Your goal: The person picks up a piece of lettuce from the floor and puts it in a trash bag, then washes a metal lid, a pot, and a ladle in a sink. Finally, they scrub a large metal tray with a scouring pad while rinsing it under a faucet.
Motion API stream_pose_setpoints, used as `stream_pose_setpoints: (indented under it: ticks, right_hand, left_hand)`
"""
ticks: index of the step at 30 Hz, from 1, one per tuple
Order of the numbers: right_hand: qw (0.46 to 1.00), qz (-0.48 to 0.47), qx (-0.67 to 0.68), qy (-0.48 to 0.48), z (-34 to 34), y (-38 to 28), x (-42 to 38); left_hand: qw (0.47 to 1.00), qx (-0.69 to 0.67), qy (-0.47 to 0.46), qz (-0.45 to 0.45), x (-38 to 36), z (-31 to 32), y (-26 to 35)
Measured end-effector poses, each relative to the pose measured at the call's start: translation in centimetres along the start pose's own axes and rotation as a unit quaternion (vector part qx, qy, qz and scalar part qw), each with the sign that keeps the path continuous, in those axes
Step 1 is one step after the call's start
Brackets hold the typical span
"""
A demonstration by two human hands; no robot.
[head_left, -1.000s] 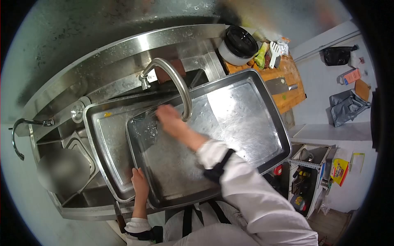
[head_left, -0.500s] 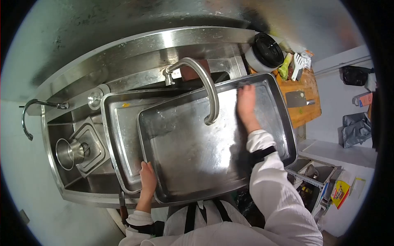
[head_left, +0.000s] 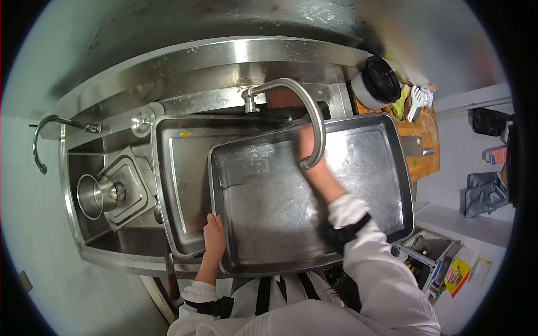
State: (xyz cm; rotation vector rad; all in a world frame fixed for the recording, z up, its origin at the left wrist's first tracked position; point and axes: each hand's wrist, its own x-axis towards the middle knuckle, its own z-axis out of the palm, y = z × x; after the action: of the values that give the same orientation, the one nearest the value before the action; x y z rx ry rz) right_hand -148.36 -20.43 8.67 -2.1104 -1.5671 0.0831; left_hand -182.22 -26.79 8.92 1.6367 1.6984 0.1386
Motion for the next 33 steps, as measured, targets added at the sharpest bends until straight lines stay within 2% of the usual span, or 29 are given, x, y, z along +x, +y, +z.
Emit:
stream_pose_setpoints:
  ticks: [1,3,4,6,8,9,10,11,13,14,16,18,19,20,21,22,23,24,25,27,28,29,31,33]
  right_hand:
    - [0.995,0.079,0.043,0.035,-3.8,0.4,0.9]
    - [0.982,0.057,-0.170,0.061,-7.4,3.1,1.1]
    - [0.982,0.058,-0.171,0.060,-6.7,3.3,0.4]
    - [0.982,0.180,-0.058,-0.012,-3.8,3.5,-2.3]
    - [0.978,0.184,0.056,-0.076,-0.7,-2.6,-5.2]
    - [0.990,0.055,0.021,-0.129,3.6,-2.8,-7.9]
    - [0.994,-0.042,-0.019,-0.101,5.8,-5.9,-9.3]
    - [0.970,-0.110,-0.138,-0.166,9.6,-8.1,-10.3]
    - [0.969,0.007,0.116,-0.220,11.3,-12.6,-8.6]
    - [0.969,0.006,0.119,-0.217,10.8,-12.9,-7.4]
    - [0.958,-0.117,0.079,-0.251,8.3,-12.7,-5.3]
    - [0.956,-0.128,0.028,-0.264,5.0,-10.1,-4.7]
    - [0.965,-0.067,0.037,-0.253,-0.2,-9.7,-3.9]
    - [0.977,-0.112,-0.011,-0.180,-3.5,-7.7,-4.1]
    - [0.952,0.064,-0.008,-0.301,-8.2,-6.7,-3.2]
    - [0.972,0.066,0.024,-0.222,-13.2,-5.5,-3.1]
    - [0.976,0.132,-0.041,-0.168,-17.2,-3.4,-3.8]
    - [0.981,0.034,-0.149,-0.119,-21.3,-0.6,-4.4]
    - [0.983,0.085,-0.154,-0.056,-25.0,0.8,-5.0]
    - [0.954,0.161,-0.247,-0.054,-30.7,5.9,-7.1]
    - [0.943,0.253,-0.200,-0.083,-32.4,10.2,-8.6]
    - [0.926,0.351,-0.035,-0.137,-34.1,12.8,-9.3]
    - [0.894,0.419,0.095,-0.128,-35.0,18.0,-11.4]
    - [0.908,0.400,0.046,-0.116,-36.5,16.9,-10.3]
  left_hand:
    - [1.000,-0.004,0.001,0.003,0.0,-0.1,-0.1]
    - [1.000,0.000,-0.001,-0.009,0.1,-0.3,0.3]
    - [1.000,0.006,-0.006,-0.016,0.1,-0.4,0.4]
    - [1.000,0.010,0.000,-0.013,0.1,-0.2,0.4]
    - [1.000,0.014,0.005,-0.012,0.0,0.1,0.1]
    - [1.000,0.014,0.004,-0.008,0.0,0.2,0.0]
    - [1.000,0.012,0.006,-0.004,0.1,0.2,-0.1]
    - [1.000,0.013,0.011,-0.005,0.3,0.2,-0.1]
    - [1.000,0.017,0.002,-0.012,0.1,0.3,0.0]
    - [1.000,0.020,0.005,-0.011,0.2,0.3,0.0]
    - [1.000,-0.001,-0.007,-0.016,-0.1,0.2,-0.1]
    - [1.000,-0.018,-0.010,-0.011,-0.1,0.0,0.0]
    - [0.999,-0.034,-0.011,-0.008,-0.3,-0.2,0.0]
    - [0.999,-0.036,-0.008,-0.009,-0.3,-0.3,0.0]
    - [0.999,-0.041,-0.020,-0.019,-0.2,-0.3,0.0]
    - [0.998,-0.045,-0.034,-0.028,-0.3,-0.4,0.0]
    - [0.998,-0.045,-0.031,-0.026,-0.4,-0.6,0.0]
    - [0.997,-0.059,-0.038,-0.027,-0.5,-0.7,0.0]
    - [0.996,-0.073,-0.045,-0.027,-0.7,-0.6,0.2]
    - [0.996,-0.066,-0.049,-0.025,-1.0,-0.6,0.2]
    - [0.997,-0.056,-0.054,-0.023,-1.1,-0.7,0.3]
    - [0.997,-0.055,-0.055,-0.018,-1.2,-1.0,0.4]
    - [0.998,-0.042,-0.055,-0.007,-1.5,-1.4,0.8]
    - [0.997,-0.035,-0.063,-0.017,-1.8,-2.1,1.4]
